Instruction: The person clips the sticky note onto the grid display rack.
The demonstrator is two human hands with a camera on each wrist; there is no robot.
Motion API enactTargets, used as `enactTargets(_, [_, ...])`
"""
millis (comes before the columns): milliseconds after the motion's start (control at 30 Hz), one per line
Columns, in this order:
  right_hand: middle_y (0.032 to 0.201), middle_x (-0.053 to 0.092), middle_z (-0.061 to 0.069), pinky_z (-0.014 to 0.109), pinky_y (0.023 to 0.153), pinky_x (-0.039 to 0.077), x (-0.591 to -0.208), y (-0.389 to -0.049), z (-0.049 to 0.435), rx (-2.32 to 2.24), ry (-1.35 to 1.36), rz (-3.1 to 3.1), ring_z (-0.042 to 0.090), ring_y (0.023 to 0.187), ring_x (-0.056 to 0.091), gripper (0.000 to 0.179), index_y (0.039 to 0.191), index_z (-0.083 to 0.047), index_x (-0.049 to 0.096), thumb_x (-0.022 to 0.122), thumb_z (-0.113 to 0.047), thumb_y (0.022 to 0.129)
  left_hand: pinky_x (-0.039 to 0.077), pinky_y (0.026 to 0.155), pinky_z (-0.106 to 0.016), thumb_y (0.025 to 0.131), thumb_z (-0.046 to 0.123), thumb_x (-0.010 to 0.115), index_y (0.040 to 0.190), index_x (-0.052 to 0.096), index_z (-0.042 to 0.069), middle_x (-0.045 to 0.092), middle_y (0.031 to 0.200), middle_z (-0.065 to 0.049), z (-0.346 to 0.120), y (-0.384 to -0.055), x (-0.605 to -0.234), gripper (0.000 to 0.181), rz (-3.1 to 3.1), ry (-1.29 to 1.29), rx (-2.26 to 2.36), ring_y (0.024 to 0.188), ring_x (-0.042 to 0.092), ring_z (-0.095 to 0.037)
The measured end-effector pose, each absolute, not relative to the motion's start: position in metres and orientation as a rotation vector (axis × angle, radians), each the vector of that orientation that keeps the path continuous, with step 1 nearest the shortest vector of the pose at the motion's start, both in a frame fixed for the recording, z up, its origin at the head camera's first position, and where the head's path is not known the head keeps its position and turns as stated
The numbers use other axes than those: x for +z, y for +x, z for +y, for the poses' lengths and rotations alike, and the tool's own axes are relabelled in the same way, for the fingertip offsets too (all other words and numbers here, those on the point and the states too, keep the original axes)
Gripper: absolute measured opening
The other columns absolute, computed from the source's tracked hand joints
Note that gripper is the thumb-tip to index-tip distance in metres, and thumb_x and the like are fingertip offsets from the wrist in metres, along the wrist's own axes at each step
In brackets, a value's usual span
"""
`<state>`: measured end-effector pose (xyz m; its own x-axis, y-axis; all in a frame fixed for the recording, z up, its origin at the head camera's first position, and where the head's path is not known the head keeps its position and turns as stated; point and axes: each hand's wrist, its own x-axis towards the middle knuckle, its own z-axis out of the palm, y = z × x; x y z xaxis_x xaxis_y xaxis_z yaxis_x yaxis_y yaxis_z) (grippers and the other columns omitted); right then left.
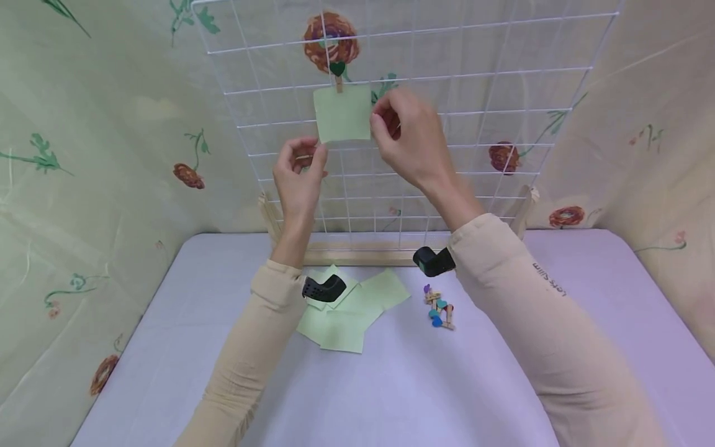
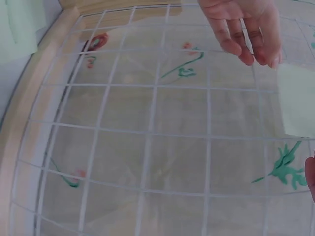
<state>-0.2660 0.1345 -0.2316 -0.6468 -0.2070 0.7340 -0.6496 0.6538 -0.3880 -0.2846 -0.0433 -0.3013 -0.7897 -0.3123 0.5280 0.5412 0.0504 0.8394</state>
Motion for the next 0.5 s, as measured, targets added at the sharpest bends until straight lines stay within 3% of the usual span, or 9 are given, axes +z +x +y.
enactTargets(133, [0.086, 0.058, 0.012, 0.017, 0.07, 0.043, -0.249, -0.263, 0.143, 0.883, 0.632, -2.244, 0.015, 0.076, 0.05, 0.02, 0.098, 0.002, 0.06, 0.052, -0.016, 0.094, 0.053, 0.071, -0.031, 0.087, 0.015, 0.068, 0.102, 0.064, 0.004, 0.063, 0.094, -0.012, -0.046, -0.283, -0.308, 0.019, -1.789, -0.234, -1.733, 0.082, 0.06, -0.019])
enactTargets(500, [0.083, 0.058, 0.011, 0.015, 0.066, 0.042, -0.295, -0.257, 0.163, 0.934, 0.583, -2.283, 0.014, 0.073, 0.05, 0.015, 0.095, 0.0, 0.06, 0.053, -0.013, 0.092, 0.051, 0.067, -0.022, 0.089, 0.018, 0.065, 0.102, 0.065, 0.005, 0.064, 0.095, -0.011, -0.051, -0.277, -0.328, 0.019, -1.886, -0.249, -1.731, 0.082, 0.061, -0.019])
